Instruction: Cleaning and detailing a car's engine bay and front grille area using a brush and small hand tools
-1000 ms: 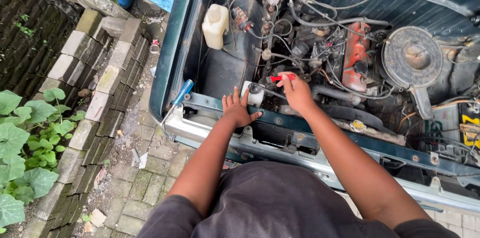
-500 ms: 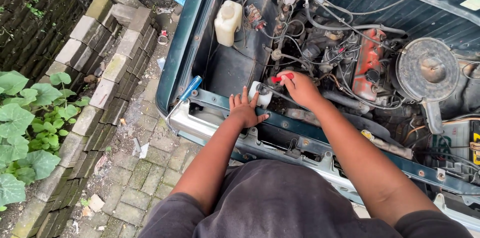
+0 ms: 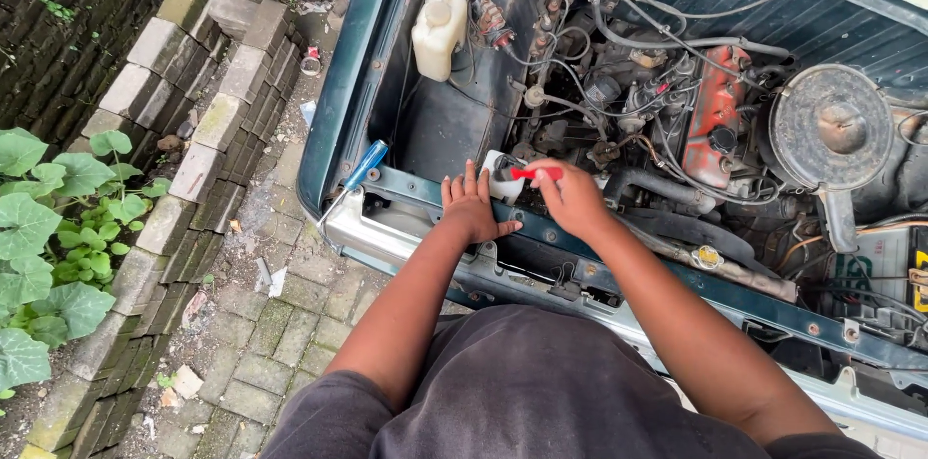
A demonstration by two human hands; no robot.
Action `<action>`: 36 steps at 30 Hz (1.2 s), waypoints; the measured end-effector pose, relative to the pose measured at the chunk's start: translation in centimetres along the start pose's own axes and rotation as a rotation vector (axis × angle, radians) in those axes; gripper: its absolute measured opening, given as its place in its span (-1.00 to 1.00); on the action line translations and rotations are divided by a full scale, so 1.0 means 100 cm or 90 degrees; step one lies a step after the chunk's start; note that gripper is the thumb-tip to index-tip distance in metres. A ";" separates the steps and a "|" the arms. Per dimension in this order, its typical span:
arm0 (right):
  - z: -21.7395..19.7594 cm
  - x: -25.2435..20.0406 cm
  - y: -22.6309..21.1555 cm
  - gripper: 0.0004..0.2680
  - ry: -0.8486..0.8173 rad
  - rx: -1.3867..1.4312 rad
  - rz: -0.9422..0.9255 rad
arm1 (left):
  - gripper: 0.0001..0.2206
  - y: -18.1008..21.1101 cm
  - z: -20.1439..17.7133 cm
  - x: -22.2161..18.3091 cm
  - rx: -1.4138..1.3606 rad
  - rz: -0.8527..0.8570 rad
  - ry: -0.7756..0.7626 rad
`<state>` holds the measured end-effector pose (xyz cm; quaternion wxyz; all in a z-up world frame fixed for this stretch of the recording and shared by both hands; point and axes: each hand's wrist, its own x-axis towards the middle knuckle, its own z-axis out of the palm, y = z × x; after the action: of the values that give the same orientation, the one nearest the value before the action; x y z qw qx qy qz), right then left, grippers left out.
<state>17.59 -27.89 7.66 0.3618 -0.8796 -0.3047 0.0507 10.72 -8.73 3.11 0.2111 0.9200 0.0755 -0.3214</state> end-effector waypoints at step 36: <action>-0.025 -0.168 -0.021 -0.74 0.148 0.134 0.344 | 0.17 -0.008 0.002 0.002 0.028 0.048 -0.017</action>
<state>3.75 -37.90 8.71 0.4570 -0.8862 -0.0094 0.0754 10.57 -8.06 2.59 0.2040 0.9223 0.0307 -0.3268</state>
